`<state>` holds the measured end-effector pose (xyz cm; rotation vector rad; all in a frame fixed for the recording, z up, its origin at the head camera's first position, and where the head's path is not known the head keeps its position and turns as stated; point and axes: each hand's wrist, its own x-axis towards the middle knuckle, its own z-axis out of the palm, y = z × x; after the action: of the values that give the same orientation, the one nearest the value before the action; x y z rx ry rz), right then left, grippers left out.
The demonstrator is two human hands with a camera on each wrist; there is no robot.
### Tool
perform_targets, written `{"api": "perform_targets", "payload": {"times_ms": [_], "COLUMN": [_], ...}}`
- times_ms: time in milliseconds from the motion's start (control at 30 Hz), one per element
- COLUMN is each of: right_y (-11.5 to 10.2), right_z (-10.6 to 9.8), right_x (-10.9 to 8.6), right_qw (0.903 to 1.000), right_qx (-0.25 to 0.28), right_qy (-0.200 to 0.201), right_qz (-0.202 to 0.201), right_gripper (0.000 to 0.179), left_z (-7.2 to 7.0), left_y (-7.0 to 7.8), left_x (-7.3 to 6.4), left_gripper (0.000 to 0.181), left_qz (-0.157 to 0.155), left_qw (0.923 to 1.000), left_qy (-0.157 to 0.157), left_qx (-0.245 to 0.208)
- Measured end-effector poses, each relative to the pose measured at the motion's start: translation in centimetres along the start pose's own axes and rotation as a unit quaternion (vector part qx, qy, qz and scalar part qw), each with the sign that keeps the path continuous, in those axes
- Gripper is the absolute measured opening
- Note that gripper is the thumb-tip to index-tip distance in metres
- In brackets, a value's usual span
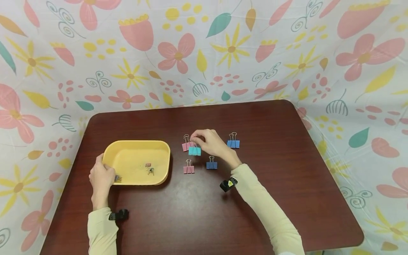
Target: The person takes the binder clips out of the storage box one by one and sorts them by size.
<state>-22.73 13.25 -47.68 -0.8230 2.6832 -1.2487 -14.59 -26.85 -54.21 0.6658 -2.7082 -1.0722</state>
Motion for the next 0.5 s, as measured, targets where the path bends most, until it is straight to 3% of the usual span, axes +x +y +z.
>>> {"api": "perform_targets", "payload": {"times_ms": [500], "right_y": [3.7], "right_z": [-2.2], "right_x": [-4.6], "right_qw": [0.9991], "right_qx": [0.018], "right_qy": [0.020], "right_qz": [0.034], "right_gripper": [0.017], "left_z": [0.1], "left_y": [0.0], "left_x": [0.0], "left_gripper": [0.053], "left_qz": [0.006], "left_qw": [0.9999], "left_qy": [0.014], "left_qx": [0.007]}}
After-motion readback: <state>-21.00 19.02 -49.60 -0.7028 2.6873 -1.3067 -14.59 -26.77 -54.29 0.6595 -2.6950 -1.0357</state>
